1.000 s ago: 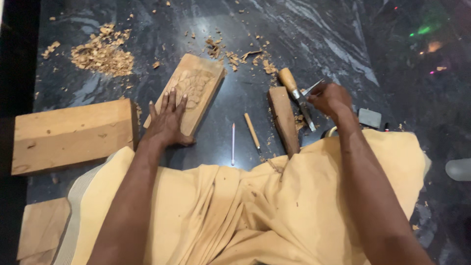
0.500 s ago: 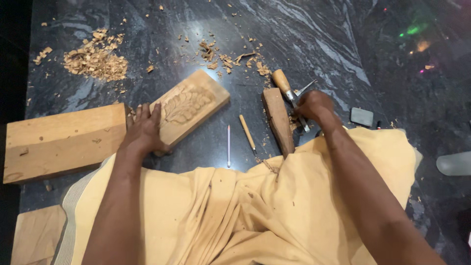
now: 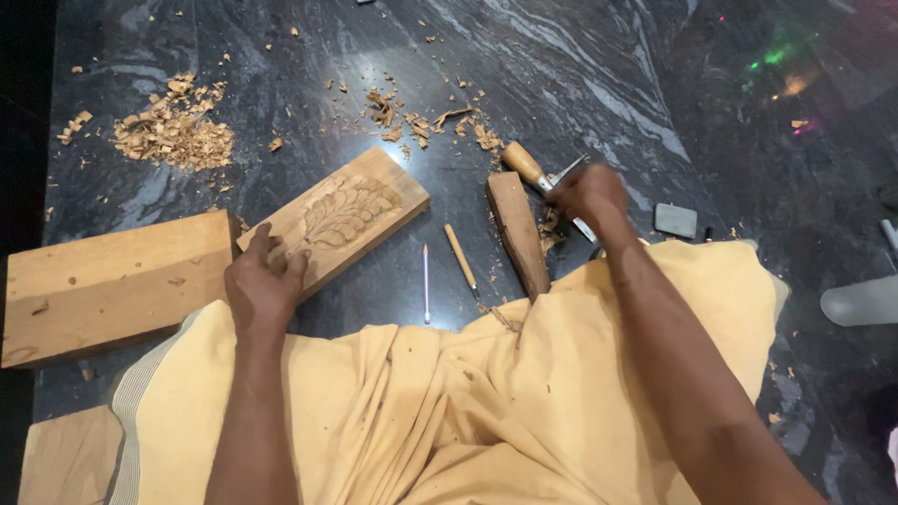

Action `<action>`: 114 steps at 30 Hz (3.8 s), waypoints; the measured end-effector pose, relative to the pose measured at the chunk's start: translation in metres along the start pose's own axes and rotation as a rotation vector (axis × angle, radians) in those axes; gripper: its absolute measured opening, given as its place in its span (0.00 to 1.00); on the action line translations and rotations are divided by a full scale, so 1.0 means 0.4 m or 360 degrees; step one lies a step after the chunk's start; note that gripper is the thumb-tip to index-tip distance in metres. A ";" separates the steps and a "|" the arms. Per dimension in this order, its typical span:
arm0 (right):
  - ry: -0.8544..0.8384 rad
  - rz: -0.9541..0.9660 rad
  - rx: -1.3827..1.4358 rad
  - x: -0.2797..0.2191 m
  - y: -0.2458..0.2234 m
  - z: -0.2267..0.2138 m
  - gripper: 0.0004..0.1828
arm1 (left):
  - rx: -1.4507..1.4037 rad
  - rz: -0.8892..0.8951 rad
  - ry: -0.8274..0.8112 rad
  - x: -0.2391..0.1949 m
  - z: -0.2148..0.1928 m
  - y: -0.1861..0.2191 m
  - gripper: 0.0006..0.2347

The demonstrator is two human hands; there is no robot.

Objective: The person carves a leaf design into a rectangular wooden block using a chisel and mallet. They sketch the design with a pencil, then repeatedly strike the chisel to remove wood shavings and shape the pattern.

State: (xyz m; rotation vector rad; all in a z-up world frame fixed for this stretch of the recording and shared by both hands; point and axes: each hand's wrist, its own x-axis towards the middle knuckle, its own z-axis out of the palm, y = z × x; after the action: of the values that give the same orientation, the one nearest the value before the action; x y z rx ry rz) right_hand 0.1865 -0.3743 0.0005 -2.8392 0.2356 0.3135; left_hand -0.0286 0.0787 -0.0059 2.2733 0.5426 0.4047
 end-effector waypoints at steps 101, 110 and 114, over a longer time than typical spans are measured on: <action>0.0654 -0.0131 0.0225 0.092 -0.035 -0.078 0.16 | -0.0978 -0.0284 -0.0065 0.001 -0.020 -0.024 0.09; 0.0334 0.0350 0.0266 0.174 0.005 0.048 0.20 | -0.1020 -0.0303 -0.0070 -0.003 0.003 -0.037 0.08; 0.0457 -0.0103 0.0243 0.215 0.087 0.102 0.21 | -0.0455 -0.0215 0.0032 0.001 0.031 -0.074 0.08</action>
State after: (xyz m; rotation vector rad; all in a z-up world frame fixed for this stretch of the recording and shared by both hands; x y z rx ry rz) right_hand 0.2550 -0.4070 -0.0668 -2.7240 0.2140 -0.1227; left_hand -0.0303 0.0900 -0.0359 1.9490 0.6042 0.4099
